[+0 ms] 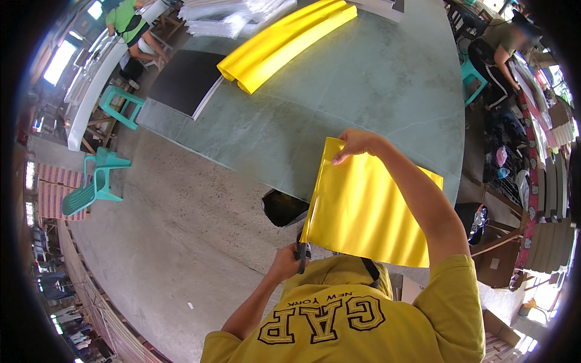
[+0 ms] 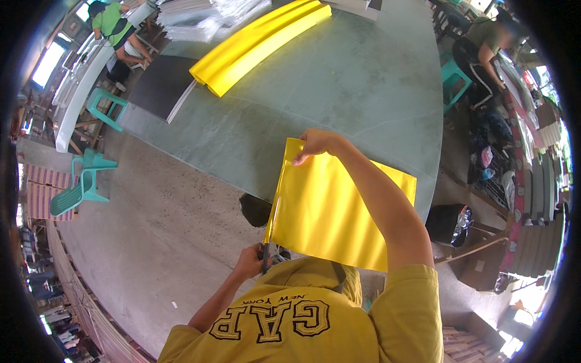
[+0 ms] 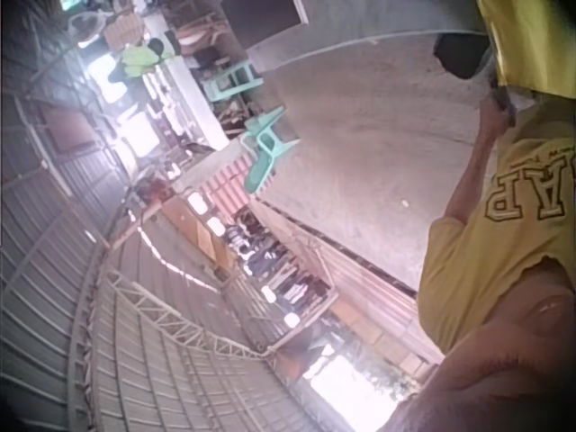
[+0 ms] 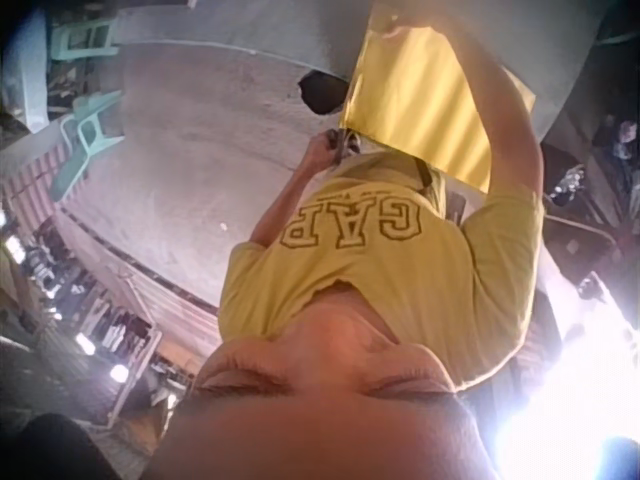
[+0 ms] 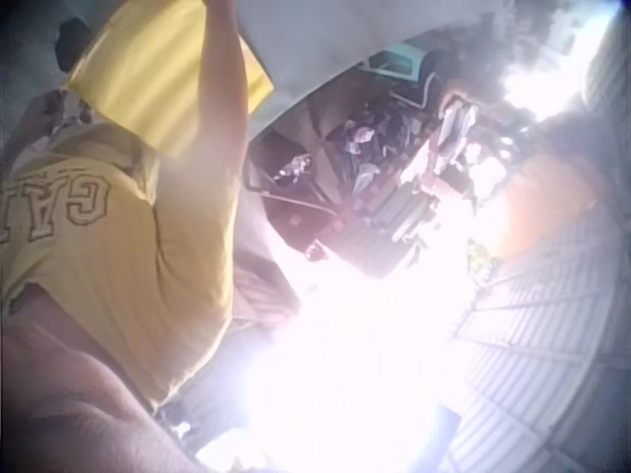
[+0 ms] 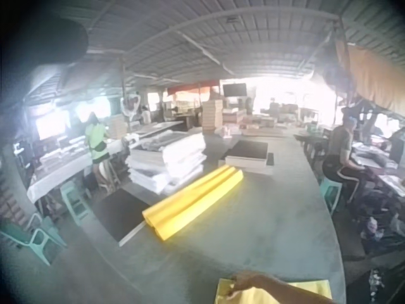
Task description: The person cuts a yellow sheet of paper using scissors. The person trims the edges of the sheet and then cuts it into smaller rectangular pieces on a work table.
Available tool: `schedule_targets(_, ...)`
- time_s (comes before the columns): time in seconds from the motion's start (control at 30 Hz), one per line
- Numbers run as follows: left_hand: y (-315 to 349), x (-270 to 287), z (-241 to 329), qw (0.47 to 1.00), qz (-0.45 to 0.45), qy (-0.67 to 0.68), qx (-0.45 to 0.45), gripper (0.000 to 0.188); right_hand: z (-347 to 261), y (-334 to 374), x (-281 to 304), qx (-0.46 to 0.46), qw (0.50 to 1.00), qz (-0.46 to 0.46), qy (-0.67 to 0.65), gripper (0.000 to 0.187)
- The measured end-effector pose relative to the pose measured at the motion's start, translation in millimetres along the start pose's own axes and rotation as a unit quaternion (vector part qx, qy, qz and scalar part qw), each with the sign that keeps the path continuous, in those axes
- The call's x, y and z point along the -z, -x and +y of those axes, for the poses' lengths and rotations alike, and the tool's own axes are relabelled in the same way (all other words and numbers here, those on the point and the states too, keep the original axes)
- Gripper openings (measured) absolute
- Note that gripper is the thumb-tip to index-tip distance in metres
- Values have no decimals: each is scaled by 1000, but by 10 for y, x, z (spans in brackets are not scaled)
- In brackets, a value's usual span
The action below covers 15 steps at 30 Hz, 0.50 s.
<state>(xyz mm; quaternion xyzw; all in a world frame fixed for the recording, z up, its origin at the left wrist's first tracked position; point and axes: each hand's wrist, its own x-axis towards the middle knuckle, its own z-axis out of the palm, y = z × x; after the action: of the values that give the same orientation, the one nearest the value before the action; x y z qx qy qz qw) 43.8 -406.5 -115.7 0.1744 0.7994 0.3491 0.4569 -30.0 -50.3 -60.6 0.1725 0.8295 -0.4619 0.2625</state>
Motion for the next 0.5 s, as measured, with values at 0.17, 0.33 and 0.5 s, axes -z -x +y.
schedule_targets(0.17, 0, 35, 62, 999, 0, -34, -12, 33, 13, 21, -53, 29, 999, -12, -21, 39)
schedule_targets(0.33, -57, 16, 27, 999, 13, -34, -32, 37, 21, -5, -100, 38, 997, -41, -59, 41)
schedule_targets(0.5, -73, 13, 40, 999, 6, -26, -32, 36, 119, -56, -112, 31, 996, -32, -78, 42)
